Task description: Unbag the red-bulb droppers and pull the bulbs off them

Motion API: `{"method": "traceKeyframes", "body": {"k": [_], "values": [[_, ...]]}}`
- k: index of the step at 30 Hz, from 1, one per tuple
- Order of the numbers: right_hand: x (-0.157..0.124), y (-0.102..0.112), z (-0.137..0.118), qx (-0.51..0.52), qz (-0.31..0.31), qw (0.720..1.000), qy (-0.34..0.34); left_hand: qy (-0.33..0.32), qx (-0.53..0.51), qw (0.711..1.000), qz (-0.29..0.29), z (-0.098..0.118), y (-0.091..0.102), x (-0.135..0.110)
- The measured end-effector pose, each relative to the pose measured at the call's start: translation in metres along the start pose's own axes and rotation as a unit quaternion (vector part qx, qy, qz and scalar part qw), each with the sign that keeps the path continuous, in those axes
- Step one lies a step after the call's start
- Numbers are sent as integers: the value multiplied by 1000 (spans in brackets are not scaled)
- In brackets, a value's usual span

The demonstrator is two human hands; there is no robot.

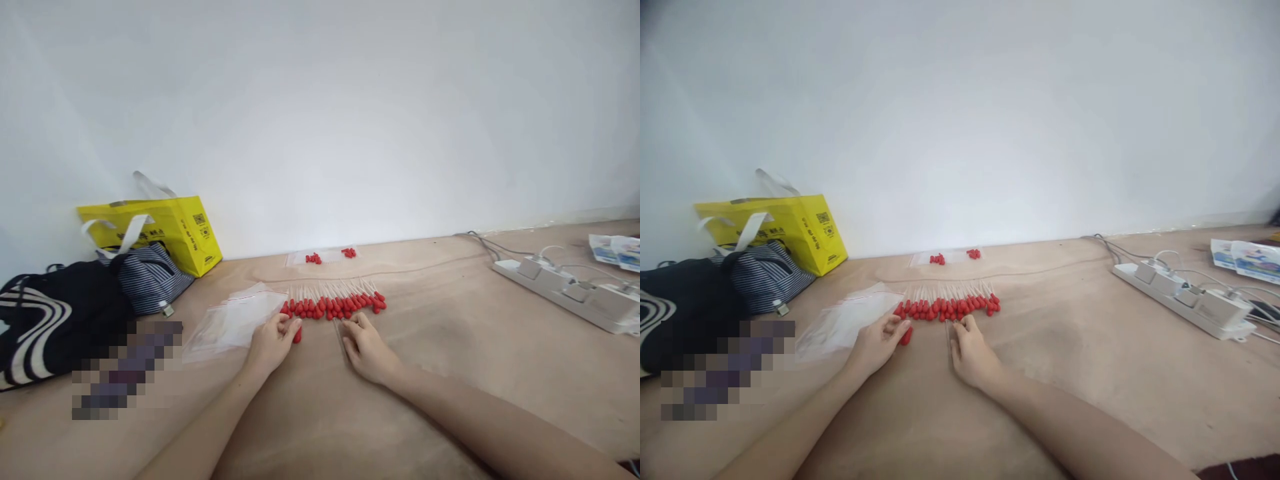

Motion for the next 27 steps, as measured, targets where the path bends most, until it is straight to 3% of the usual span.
{"method": "traceKeyframes", "body": {"k": [5, 10, 13, 16, 18, 22, 27], "values": [[-1, 2, -8, 11, -9, 1000, -10, 32, -106, 993, -49, -5, 1, 1], [-2, 2, -7, 50, -26, 998, -8, 11, -69, 997, -38, -4, 4, 2], [-1, 2, -6, 76, -26, 997, -7, -38, 4, 999, 14, 0, 8, 0], [-1, 3, -1, 90, -33, 995, -18, -138, 69, 984, 83, 8, 12, -2], [-1, 6, 4, 100, -34, 994, -24, -206, 98, 969, 99, 16, 10, -2], [1, 16, 15, 104, -36, 994, -17, -274, 143, 950, 46, 35, -3, 8], [3, 25, 21, 95, -29, 995, 4, -264, 213, 941, 4, 57, -19, 26]]}}
Point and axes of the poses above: each hand's wrist, its own x-axis towards the middle knuckle, its own y-axis out of the back of the hand, z = x × y, the point moved 3 cm from there along x, towards the middle knuckle, and after that the axes turned 7 degrees about -z, right-handed, at the moved point
